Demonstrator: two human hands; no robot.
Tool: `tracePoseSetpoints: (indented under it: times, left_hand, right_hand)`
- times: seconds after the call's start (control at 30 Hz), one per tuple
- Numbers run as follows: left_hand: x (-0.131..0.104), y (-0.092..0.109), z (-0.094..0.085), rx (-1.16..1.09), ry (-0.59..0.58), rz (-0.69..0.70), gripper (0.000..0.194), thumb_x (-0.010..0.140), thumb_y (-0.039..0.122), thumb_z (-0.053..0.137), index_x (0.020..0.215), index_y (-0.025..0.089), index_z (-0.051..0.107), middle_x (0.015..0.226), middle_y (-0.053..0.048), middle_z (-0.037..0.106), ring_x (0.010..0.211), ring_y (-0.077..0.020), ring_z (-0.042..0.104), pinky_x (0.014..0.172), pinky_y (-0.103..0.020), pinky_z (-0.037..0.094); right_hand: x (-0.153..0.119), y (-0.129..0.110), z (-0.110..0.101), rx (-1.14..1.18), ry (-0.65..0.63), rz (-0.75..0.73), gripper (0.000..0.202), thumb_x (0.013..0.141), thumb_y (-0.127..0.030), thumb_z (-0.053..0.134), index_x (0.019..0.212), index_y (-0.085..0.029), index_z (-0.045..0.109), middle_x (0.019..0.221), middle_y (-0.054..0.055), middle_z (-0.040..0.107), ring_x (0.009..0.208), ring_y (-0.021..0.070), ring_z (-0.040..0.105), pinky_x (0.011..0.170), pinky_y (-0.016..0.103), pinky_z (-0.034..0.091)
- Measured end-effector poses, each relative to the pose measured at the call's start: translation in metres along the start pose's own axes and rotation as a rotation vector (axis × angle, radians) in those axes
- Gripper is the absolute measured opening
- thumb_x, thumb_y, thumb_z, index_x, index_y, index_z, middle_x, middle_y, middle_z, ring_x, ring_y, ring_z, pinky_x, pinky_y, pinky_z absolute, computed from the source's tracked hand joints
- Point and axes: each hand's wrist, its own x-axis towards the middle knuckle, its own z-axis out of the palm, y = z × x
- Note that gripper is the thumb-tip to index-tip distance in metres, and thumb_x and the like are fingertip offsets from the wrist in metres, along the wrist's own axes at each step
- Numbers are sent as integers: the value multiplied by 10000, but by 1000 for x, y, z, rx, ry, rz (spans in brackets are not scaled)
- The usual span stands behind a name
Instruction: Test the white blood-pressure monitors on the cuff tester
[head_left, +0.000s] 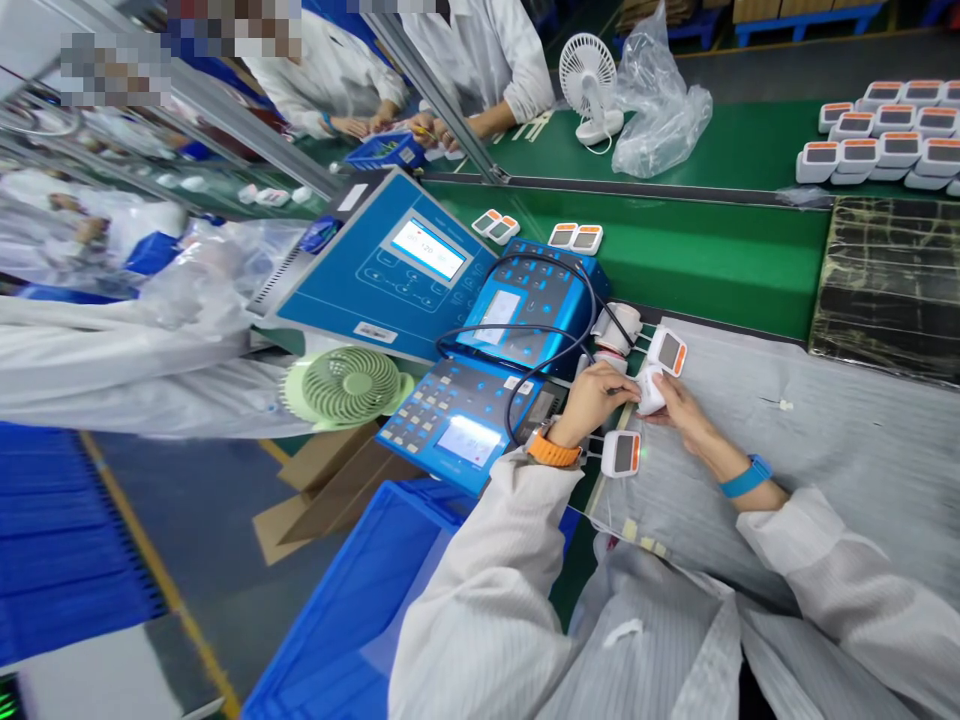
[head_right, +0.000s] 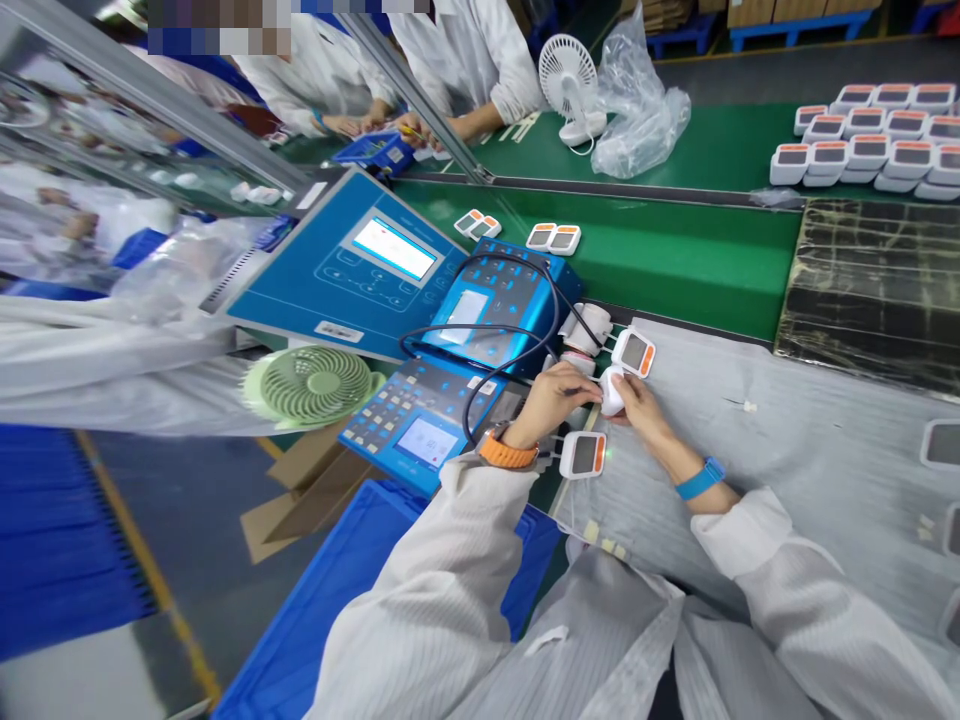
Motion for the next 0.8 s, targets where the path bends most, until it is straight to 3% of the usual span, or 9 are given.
tracePoseSetpoints:
  times: [0.4,0.63,0.7,0.8]
  left_hand:
    - [-1,-4,1,0,-32,29,98,880,253,754,787,243,784,772,-11,747,831,-193,628,833,-346,519]
    - [3,-3,-3,23,-92,-20,117,851,191,751,740,227,764,756,-11,730,844,-198,642,816,-328,510]
    - [4,0,-6,72,-120,-55,53,809,175,784,828,221,762,796,-12,734,883,-212,658,842,-339,503]
    - [3,8,-11,200,-165,-83,561,717,208,867,1242,230,670,947,-30,742,1010,-268,659,909,-390,475]
  right_hand:
    - [3,4,6,-19,38,-33,362,946,-483,547,1191,-227,619,1057,40,726,810,187,711,726,316,604]
    - [8,10,9,-99,63,-46,446,932,-536,553,1263,-240,575,1010,36,721,780,197,708,704,325,604]
    - [10,13,13,-122,87,-59,526,896,-572,601,1299,-239,545,970,39,720,773,204,702,695,326,601]
    - [7,15,19,-239,147,-91,690,826,-607,693,1356,-209,500,1004,74,712,842,239,704,746,355,603]
